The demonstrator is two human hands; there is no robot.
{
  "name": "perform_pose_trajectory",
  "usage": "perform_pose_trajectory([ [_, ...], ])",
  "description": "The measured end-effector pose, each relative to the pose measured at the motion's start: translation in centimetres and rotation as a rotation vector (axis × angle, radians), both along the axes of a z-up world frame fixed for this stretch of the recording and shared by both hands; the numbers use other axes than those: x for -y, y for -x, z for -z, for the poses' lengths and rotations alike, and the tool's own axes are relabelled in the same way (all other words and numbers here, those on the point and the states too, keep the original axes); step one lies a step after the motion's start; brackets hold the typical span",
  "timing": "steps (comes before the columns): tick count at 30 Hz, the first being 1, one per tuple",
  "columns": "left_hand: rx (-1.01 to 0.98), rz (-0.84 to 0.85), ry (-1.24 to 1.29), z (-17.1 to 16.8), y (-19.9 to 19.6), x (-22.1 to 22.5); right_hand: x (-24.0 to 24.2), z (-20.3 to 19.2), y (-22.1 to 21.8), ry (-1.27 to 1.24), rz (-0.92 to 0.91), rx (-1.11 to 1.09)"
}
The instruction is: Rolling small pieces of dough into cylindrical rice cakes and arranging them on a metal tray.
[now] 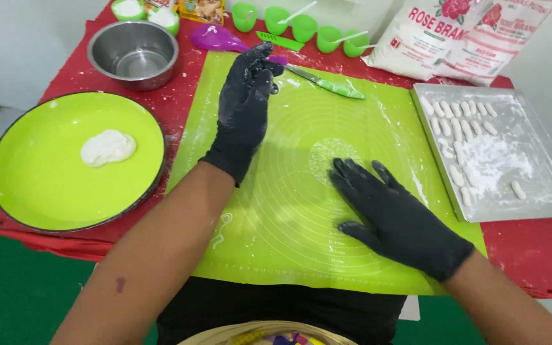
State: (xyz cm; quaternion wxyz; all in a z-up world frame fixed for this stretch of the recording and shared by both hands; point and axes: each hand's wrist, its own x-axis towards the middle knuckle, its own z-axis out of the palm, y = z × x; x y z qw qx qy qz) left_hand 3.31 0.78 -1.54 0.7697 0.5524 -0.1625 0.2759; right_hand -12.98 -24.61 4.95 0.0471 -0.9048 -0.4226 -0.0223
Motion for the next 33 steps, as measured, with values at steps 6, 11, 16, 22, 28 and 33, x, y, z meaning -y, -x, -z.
perform_pose_trajectory([
  [6, -0.005, 0.069, 0.004, 0.0, 0.5, 0.0, 2.2, -1.7, 1.6, -0.05, 0.083, 0.122],
  [11, -0.059, 0.057, -0.036, -0.8, 1.1, -0.1, -0.5, -1.2, -0.9, -0.193, 0.075, -0.081],
  [16, -0.052, 0.036, -0.025, -1.0, 1.2, 0.0, -4.4, 0.9, -4.9, -0.141, 0.029, -0.245],
  [22, -0.019, 0.045, 0.025, -1.5, 1.6, -0.1, -9.6, 2.5, -12.6, -0.098, -0.037, -0.103],
  [28, 0.0, -0.121, -0.02, -2.0, 1.6, -0.9, -13.0, 2.5, -18.3, -0.575, -0.181, -0.204],
  [33, 0.097, -0.203, 0.019, -1.5, 1.1, -1.3, -11.8, 0.3, -16.5, -0.427, -0.026, -0.149],
])
